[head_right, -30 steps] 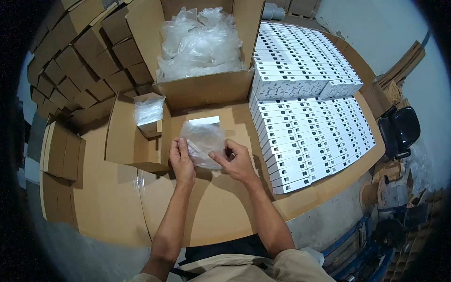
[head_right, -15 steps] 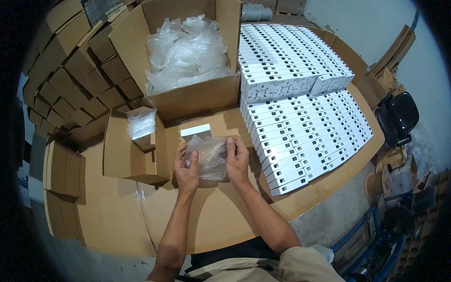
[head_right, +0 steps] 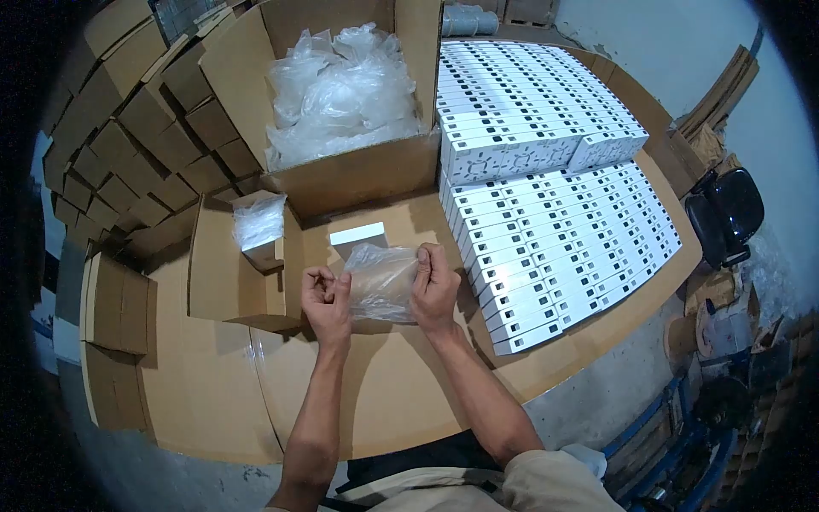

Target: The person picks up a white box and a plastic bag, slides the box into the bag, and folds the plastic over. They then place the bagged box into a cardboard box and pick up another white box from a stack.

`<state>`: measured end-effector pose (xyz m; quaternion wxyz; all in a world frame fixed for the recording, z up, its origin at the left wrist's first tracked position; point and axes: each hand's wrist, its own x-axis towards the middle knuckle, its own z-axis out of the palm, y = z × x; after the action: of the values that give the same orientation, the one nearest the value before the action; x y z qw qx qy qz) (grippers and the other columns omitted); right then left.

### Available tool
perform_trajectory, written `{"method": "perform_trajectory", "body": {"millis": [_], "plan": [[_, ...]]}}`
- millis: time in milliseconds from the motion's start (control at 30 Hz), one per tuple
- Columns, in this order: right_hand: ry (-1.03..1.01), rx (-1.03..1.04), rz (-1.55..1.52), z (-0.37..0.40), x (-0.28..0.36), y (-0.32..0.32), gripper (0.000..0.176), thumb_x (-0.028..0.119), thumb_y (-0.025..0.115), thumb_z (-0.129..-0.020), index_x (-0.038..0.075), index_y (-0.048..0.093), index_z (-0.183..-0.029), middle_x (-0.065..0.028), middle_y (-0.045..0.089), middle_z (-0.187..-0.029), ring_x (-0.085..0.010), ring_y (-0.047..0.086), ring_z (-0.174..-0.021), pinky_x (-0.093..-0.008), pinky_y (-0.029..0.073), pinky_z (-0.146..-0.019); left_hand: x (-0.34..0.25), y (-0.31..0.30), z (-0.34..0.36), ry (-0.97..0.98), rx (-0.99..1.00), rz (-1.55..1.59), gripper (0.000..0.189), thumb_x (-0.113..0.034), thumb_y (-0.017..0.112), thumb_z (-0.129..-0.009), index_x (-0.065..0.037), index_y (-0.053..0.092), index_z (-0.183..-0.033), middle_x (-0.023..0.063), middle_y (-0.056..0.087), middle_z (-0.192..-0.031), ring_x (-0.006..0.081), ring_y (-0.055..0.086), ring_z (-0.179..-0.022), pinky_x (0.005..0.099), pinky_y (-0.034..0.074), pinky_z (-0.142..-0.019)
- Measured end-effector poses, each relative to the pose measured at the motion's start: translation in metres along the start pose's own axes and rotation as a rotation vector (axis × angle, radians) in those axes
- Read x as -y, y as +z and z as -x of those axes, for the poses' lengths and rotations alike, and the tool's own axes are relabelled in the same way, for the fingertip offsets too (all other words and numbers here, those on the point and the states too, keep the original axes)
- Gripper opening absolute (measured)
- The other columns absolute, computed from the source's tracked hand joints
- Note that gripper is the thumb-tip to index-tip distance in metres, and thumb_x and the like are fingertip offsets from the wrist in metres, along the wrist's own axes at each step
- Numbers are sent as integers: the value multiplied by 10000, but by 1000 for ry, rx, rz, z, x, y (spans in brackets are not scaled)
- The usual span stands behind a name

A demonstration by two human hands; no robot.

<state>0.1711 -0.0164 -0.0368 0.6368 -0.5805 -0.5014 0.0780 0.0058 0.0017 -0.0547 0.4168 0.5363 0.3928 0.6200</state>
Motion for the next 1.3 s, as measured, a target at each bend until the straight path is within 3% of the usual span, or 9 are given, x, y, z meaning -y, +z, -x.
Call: {"method": "perform_trajectory", "body": {"millis": [100,200,300,500,600,833,1033,1200,1300], "plan": [[-18,97,10,0,-2,-7,93,88,527,-1065,30,574,-1009,-137,528,-638,-190,556,-518,-320,434,-503,-9,10,-6,-11,-41,162,208,-221,654,-1038,-41,589,-1119,-20,594,-899,29,466,-743,195,382,-656],[-99,186,34,0,-2,-9,33,53,556,-1039,29,573,-1024,-160,555,-654,-242,607,-539,-327,459,-520,-7,1,-4,-340,63,190,201,-234,639,-1045,-34,629,-1026,-31,566,-874,56,462,-762,226,413,-695],[-125,260,35,0,0,-10,15,39,572,-1026,26,570,-1032,-174,578,-669,-285,640,-566,-336,479,-536,-16,-2,-5,-412,136,-63,256,-235,602,-1067,-21,629,-928,-29,572,-876,65,468,-786,234,429,-725],[-27,313,1,4,2,-4,43,55,557,-1037,17,564,-1018,-168,571,-647,-282,644,-566,-340,477,-533,-10,6,-2,-70,-113,-63,257,-288,566,-1089,-58,568,-973,-55,497,-864,51,424,-778,217,379,-716],[40,272,1,3,3,-5,82,73,530,-1051,13,564,-1005,-150,558,-627,-249,630,-547,-337,469,-523,-13,6,-3,-145,-182,-78,263,-295,552,-1093,-47,570,-1008,-45,516,-882,62,452,-795,219,384,-711],[113,213,9,-1,5,-4,140,129,515,-1068,11,558,-1007,-122,565,-614,-169,610,-540,-338,470,-528,-7,8,8,-146,45,-318,298,-270,536,-1085,-5,560,-951,61,572,-744,119,523,-674,319,457,-602],[296,298,-107,8,20,2,217,213,533,-1071,-3,541,-1051,-152,576,-605,-209,626,-546,-367,466,-525,-17,17,3,-67,-123,-330,305,-263,523,-1091,2,555,-943,106,559,-678,143,513,-616,357,464,-578],[208,268,-6,11,13,8,202,193,516,-1073,-2,541,-1025,-171,582,-624,-258,618,-535,-397,447,-514,-9,8,0,-11,-128,-427,309,-275,506,-1096,-7,554,-949,98,568,-690,147,516,-616,346,467,-587],[167,258,-22,10,12,7,189,174,511,-1071,-6,540,-1019,-163,567,-607,-263,607,-514,-398,440,-502,-3,6,-3,-44,-99,-228,241,-247,632,-1039,-11,588,-1024,73,641,-779,150,599,-702,325,508,-653]]}}
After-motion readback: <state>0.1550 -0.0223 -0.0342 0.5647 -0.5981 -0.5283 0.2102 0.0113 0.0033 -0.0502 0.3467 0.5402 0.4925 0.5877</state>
